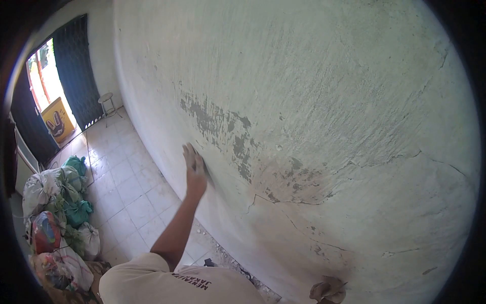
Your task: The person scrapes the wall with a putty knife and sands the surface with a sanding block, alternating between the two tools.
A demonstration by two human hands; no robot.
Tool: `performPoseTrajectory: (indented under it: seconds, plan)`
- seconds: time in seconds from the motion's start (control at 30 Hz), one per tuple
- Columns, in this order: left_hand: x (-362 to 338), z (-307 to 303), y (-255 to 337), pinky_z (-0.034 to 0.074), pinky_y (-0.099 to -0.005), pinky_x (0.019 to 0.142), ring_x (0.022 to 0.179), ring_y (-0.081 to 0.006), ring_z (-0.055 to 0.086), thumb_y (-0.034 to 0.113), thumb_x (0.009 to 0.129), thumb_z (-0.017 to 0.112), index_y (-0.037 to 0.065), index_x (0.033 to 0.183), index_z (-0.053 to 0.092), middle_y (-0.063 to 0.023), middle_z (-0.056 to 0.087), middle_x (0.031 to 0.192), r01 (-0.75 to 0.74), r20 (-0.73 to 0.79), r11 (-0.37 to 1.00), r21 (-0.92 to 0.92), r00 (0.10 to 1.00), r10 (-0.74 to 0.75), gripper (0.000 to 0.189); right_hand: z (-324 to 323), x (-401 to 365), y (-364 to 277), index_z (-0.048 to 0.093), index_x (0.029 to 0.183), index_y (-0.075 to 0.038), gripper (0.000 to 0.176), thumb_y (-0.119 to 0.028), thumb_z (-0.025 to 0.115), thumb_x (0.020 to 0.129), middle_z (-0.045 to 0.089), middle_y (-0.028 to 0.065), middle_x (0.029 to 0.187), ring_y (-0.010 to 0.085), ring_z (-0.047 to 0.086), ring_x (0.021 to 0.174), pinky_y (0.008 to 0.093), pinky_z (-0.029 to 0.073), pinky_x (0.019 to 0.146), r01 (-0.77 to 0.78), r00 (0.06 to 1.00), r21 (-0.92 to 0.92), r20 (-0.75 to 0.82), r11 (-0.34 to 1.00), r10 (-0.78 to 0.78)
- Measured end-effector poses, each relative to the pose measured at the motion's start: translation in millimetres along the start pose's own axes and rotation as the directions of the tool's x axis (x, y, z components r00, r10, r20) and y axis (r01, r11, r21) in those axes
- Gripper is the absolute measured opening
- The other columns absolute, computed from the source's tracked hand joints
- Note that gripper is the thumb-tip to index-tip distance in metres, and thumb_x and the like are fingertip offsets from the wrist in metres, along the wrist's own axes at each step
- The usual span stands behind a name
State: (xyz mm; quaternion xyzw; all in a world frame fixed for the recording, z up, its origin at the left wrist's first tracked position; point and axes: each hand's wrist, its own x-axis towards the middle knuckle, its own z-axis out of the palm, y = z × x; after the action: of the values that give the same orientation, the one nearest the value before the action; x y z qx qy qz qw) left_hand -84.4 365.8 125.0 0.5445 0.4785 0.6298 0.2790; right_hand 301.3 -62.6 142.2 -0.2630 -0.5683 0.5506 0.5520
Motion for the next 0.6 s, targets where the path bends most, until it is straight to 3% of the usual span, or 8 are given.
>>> performPoseTrajectory:
  seconds: [0.03,0.1,0.2,0.43,0.6]
  plan:
    - [-19.6,3.1,4.3,0.008,-0.0508,0.119,0.148,-0.0445,0.004,0.026,0.105,0.039,0.004,0.155,0.017,-0.0258,0.004,0.161,-0.002,0.043,1.0,-0.015,0.999,0.003,0.058,-1.0,-1.6,1.6,0.023,0.151,0.004,0.069,-0.038,0.04,0.099,0.056,0.0179,0.062,0.0267,0.052,0.048,0.0412,0.044,0.057,-0.01,1.0,0.07,-0.012,0.998,0.011]
    - [-49.6,-0.1,15.2,0.005,-0.0569,0.117,0.149,-0.0444,0.002,0.03,0.105,0.038,0.004,0.155,0.018,-0.0252,0.003,0.161,0.029,0.149,0.999,-0.027,0.989,-0.025,0.06,1.8,3.3,2.1,0.021,0.151,0.004,0.07,-0.04,0.04,0.1,0.056,0.0176,0.061,0.0266,0.052,0.048,0.0411,0.044,0.058,0.017,1.0,0.035,0.015,0.999,-0.018]
    - [-45.0,-8.9,21.0,0.002,-0.0604,0.116,0.149,-0.0437,0.001,0.037,0.105,0.036,0.006,0.155,0.019,-0.0236,0.002,0.162,0.042,0.161,0.997,0.071,0.985,-0.053,0.061,3.8,12.1,-3.9,0.019,0.152,0.002,0.072,-0.045,0.038,0.101,0.056,0.0169,0.061,0.0261,0.052,0.047,0.0415,0.044,0.059,0.018,0.998,-0.05,0.064,0.999,-0.015]
    - [54.4,-20.8,-22.0,0.002,-0.061,0.116,0.149,-0.0435,0.0,0.042,0.105,0.033,0.013,0.156,0.022,-0.0216,0.005,0.162,0.076,-0.029,0.997,0.032,0.997,-0.075,0.06,3.4,13.4,-2.2,0.018,0.153,-0.001,0.075,-0.05,0.037,0.101,0.056,0.0158,0.061,0.0251,0.054,0.047,0.0418,0.045,0.06,0.031,0.999,-0.044,0.042,0.999,-0.029]
    - [119.8,-45.2,-47.7,0.005,-0.064,0.115,0.148,-0.0458,0.002,0.047,0.104,0.032,0.014,0.155,0.024,-0.0223,0.008,0.162,0.139,-0.048,0.986,0.092,0.99,-0.135,0.061,1.4,7.2,0.2,0.017,0.154,-0.003,0.076,-0.052,0.039,0.1,0.057,0.0147,0.061,0.0241,0.055,0.047,0.0415,0.045,0.061,0.0,1.0,0.003,0.027,1.0,0.0]
